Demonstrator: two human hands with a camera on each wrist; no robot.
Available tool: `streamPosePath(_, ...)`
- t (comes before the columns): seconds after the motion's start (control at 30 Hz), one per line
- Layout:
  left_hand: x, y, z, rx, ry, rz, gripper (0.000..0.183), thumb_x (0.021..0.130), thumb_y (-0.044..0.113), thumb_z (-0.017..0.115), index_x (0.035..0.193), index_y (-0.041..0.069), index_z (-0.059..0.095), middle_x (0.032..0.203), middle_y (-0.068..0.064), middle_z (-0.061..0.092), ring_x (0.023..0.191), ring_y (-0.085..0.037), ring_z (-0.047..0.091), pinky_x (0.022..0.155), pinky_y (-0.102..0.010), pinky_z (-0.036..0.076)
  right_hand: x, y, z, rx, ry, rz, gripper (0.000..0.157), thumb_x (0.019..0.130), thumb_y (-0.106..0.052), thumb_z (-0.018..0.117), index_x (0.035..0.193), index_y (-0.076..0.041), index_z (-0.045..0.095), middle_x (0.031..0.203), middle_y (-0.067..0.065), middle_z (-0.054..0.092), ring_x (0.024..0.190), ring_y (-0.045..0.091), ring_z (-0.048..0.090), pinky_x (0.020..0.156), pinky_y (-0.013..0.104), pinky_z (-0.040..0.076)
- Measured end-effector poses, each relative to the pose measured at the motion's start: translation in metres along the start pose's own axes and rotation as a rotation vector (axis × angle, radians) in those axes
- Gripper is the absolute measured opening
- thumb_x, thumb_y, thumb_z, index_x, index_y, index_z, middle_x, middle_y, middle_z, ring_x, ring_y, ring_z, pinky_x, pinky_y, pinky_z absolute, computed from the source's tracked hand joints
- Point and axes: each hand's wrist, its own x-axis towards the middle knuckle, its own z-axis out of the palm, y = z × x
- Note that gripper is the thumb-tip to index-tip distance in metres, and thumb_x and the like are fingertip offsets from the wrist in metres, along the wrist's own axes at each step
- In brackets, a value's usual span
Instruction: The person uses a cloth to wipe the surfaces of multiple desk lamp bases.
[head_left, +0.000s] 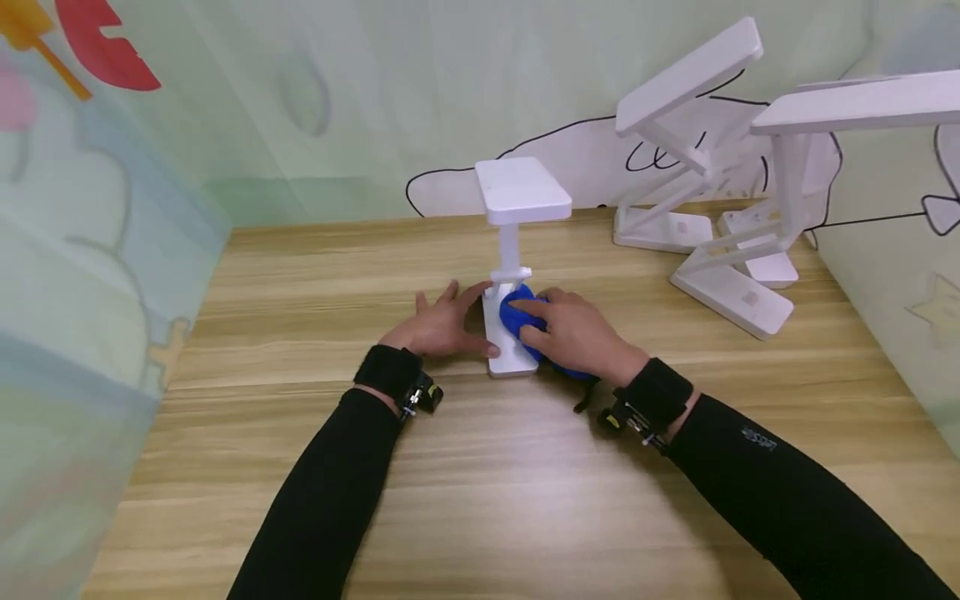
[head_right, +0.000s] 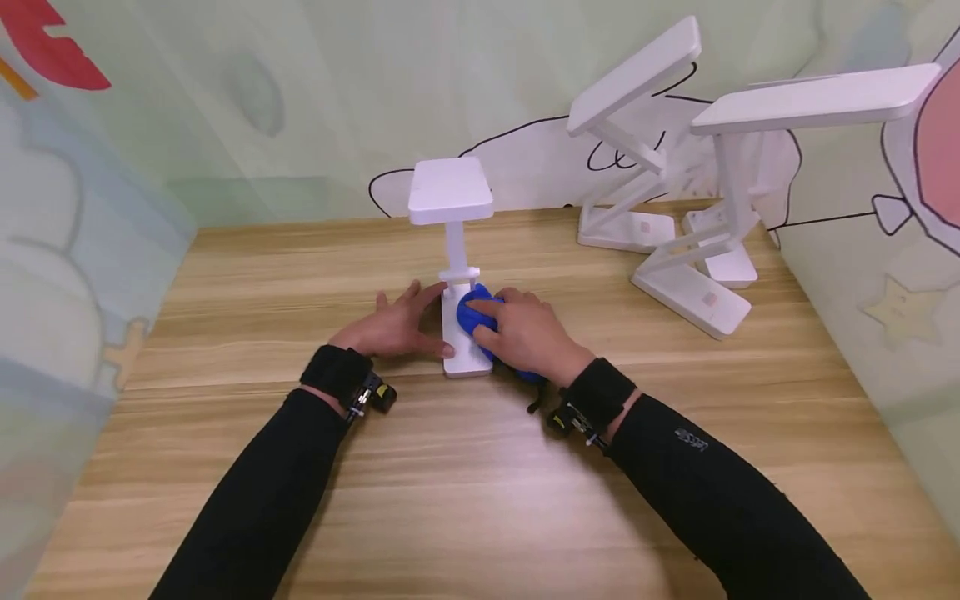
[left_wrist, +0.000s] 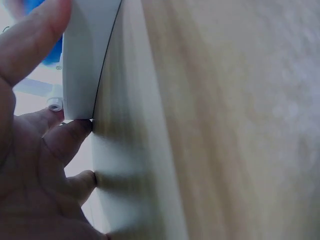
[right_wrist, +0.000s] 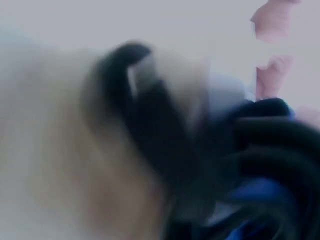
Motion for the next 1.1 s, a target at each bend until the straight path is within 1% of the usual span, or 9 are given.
streamPosePath(0.13, -0.001, -0.001, 0.004, -0.006, 0.001, -0.006, 0.108, 0.072, 0.065, 0.072, 0.155, 0.030, 0.014, 0.157, -0.012, 0.030, 0.147, -0.031, 0.000, 0.109, -0.070, -0.007, -0.009, -0.006, 0.011, -0.032, -0.046, 0.003, 0.061, 0.090, -0.045, 0.057, 0.144, -0.020, 0.047, 0.115, 0.023, 0.057, 0.092, 0.030, 0.058, 0.076, 0.046, 0.054)
streamPosePath(0.27, 0.000, -0.002, 0.003, -0.010, -0.012, -0.017, 0.109, 0.071, 0.065, 0.073, 0.155, 0.032, 0.013, 0.158, -0.010, 0.027, 0.147, -0.029, -0.002, 0.110, -0.067, -0.009, -0.013, -0.004, 0.004, 0.009, -0.091, -0.081, 0.053, 0.088, -0.031, 0.059, 0.138, -0.017, 0.054, 0.097, 0.015, 0.059, 0.072, 0.020, 0.054, 0.058, 0.032, 0.048)
streamPosePath(0.37, 0.001, -0.002, 0.002, -0.020, -0.016, -0.013, 0.109, 0.071, 0.065, 0.073, 0.155, 0.032, 0.012, 0.158, -0.010, 0.027, 0.147, -0.028, -0.003, 0.110, -0.067, -0.010, -0.008, 0.002, -0.003, 0.013, -0.114, -0.111, 0.047, 0.087, -0.026, 0.059, 0.134, -0.018, 0.059, 0.094, 0.010, 0.059, 0.070, 0.018, 0.051, 0.051, 0.029, 0.042)
streamPosePath(0.5, 0.001, -0.003, 0.002, -0.041, -0.007, -0.009, 0.109, 0.071, 0.064, 0.074, 0.155, 0.031, 0.013, 0.158, -0.010, 0.029, 0.146, -0.029, -0.004, 0.109, -0.068, -0.012, 0.006, 0.004, -0.003, -0.027, -0.079, -0.079, 0.047, 0.090, -0.027, 0.058, 0.135, -0.019, 0.057, 0.094, 0.011, 0.057, 0.070, 0.020, 0.050, 0.049, 0.030, 0.040)
streamPosePath(0.6, 0.002, -0.003, 0.003, -0.043, -0.004, -0.005, 0.108, 0.071, 0.065, 0.073, 0.155, 0.031, 0.013, 0.158, -0.010, 0.028, 0.146, -0.029, -0.003, 0.110, -0.068, -0.011, 0.007, 0.001, 0.002, -0.070, -0.046, -0.082, 0.048, 0.090, -0.028, 0.058, 0.137, -0.017, 0.056, 0.089, 0.011, 0.054, 0.069, 0.021, 0.047, 0.049, 0.030, 0.039)
streamPosePath(0.7, 0.002, -0.003, 0.004, -0.042, -0.007, -0.002, 0.108, 0.072, 0.065, 0.072, 0.155, 0.032, 0.013, 0.158, -0.012, 0.027, 0.146, -0.029, -0.004, 0.109, -0.068, -0.012, -0.004, -0.002, 0.004, -0.078, -0.056, -0.159, 0.046, 0.089, -0.028, 0.058, 0.135, -0.018, 0.058, 0.089, 0.010, 0.053, 0.072, 0.019, 0.047, 0.054, 0.029, 0.040)
streamPosePath(0.83, 0.000, -0.003, 0.003, -0.032, -0.011, -0.007, 0.108, 0.072, 0.065, 0.072, 0.155, 0.032, 0.012, 0.158, -0.014, 0.026, 0.146, -0.029, -0.004, 0.109, -0.068, -0.011, -0.018, 0.004, 0.001, -0.010, -0.107, -0.257, 0.043, 0.089, -0.027, 0.059, 0.132, -0.023, 0.061, 0.095, 0.008, 0.053, 0.078, 0.019, 0.047, 0.061, 0.030, 0.041)
streamPosePath(0.93, -0.001, -0.001, 0.003, -0.023, -0.009, -0.008, 0.108, 0.073, 0.064, 0.072, 0.156, 0.030, 0.012, 0.157, -0.013, 0.028, 0.146, -0.029, -0.003, 0.109, -0.069, -0.010, -0.015, 0.010, 0.001, 0.007, -0.088, -0.226, 0.043, 0.090, -0.024, 0.057, 0.133, -0.022, 0.060, 0.097, 0.009, 0.053, 0.079, 0.019, 0.047, 0.062, 0.030, 0.040)
streamPosePath(1.1, 0.000, 0.001, 0.002, -0.023, -0.012, 0.000, 0.108, 0.073, 0.064, 0.072, 0.156, 0.029, 0.012, 0.157, -0.013, 0.030, 0.146, -0.029, -0.003, 0.110, -0.068, -0.010, -0.010, 0.000, 0.009, -0.086, 0.030, -0.148, 0.047, 0.091, -0.024, 0.054, 0.136, -0.014, 0.056, 0.096, 0.015, 0.055, 0.078, 0.023, 0.047, 0.061, 0.036, 0.043)
